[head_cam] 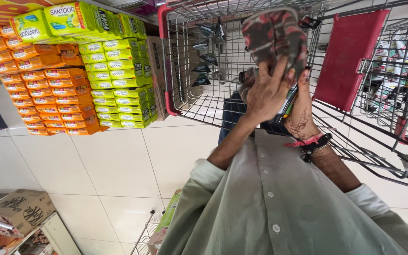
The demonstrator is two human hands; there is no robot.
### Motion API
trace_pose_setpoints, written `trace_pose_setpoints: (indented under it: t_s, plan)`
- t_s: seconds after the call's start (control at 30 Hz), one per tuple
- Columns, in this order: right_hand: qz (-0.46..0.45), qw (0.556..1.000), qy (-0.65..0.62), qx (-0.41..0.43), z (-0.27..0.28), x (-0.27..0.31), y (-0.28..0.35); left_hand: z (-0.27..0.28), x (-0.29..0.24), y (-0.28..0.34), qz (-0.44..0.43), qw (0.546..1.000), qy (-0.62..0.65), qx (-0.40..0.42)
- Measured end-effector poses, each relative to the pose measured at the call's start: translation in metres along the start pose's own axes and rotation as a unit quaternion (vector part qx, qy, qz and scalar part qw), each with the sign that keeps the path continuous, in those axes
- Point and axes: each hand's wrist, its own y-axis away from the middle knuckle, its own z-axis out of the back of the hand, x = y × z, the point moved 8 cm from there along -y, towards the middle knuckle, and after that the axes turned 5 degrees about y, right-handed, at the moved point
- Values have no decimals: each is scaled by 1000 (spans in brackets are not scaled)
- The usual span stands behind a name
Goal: The person is cleaning face wash tubes with a cloth and organizing them on the shelf from a shopping cart.
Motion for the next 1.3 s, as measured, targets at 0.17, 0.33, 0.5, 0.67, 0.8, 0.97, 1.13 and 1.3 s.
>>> trace_pose_setpoints:
  t_s: [0.17,0.33,0.5,0.67,0.8,0.97,1.13,1.3]
  plan:
    - [-105,994,-18,-33,18,-27,0,-26,58,-10,-14,1000,-23,-4]
    - [-112,990,-8,-89,60,-51,-12,-20,74,9,67,996,59,29]
    - [-105,986,-16,-132,50,-33,-20,-10,67,44,88,990,103,32]
    - [33,990,0,-135,47,-9,-27,10,16,56,16,998,59,34]
    - [60,986,14,-154,68,-34,-32,22,1,46,-54,998,1,-20]
    - [62,984,-23,-164,95,-60,-36,4,27,34,100,993,63,-31]
    - [-3,975,-45,-218,65,-39,-20,-12,70,32,135,908,338,-207]
    - [-115,953,-160,-229,61,-51,-15,-4,79,37,95,864,399,-293]
